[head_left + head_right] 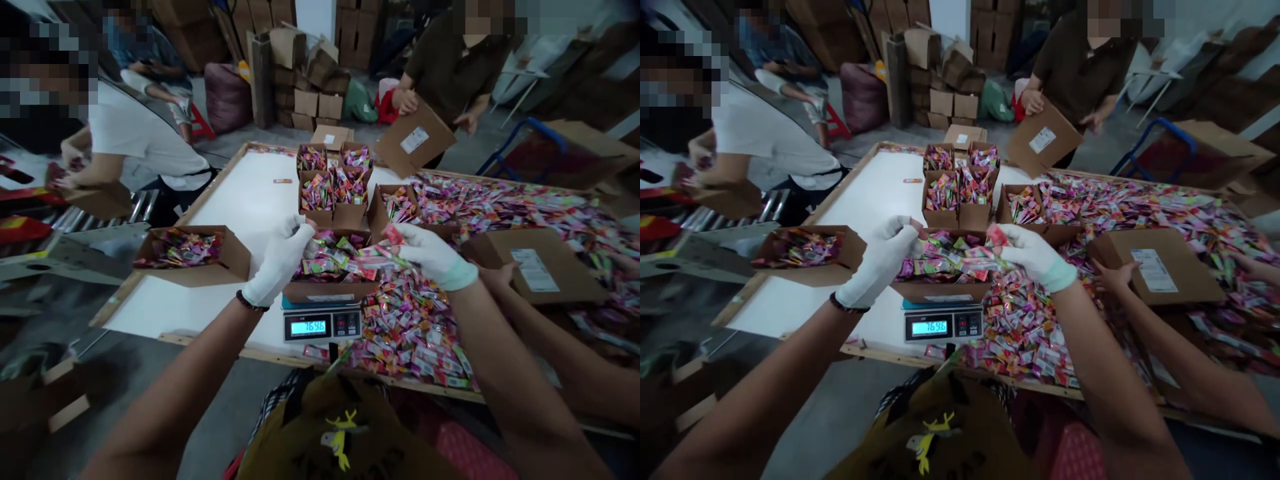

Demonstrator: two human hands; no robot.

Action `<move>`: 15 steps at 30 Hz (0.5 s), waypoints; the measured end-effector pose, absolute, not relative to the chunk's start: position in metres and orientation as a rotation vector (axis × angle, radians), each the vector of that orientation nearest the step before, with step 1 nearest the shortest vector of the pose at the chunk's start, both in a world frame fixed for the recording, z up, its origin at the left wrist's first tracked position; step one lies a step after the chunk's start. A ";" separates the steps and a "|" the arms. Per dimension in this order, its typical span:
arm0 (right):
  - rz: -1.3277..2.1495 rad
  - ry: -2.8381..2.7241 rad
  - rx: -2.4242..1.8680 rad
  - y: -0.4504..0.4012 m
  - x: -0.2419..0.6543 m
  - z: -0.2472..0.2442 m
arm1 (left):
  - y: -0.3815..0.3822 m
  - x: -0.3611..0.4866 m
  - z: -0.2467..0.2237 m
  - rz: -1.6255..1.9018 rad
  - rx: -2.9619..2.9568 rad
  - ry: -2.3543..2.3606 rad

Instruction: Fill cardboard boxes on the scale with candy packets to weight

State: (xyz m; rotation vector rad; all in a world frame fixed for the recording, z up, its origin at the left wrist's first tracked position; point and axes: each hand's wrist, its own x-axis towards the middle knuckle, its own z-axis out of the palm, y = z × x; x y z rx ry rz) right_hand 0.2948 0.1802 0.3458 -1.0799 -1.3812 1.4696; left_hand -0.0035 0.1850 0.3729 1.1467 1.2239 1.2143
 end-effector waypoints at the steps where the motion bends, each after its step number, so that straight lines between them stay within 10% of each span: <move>1: 1.399 -1.346 -1.132 0.173 0.305 0.348 | 0.181 -0.006 0.372 1.210 1.194 1.265; 15: 1.298 -1.354 -0.998 0.179 0.221 0.355 | 0.173 0.021 0.366 0.920 1.233 1.004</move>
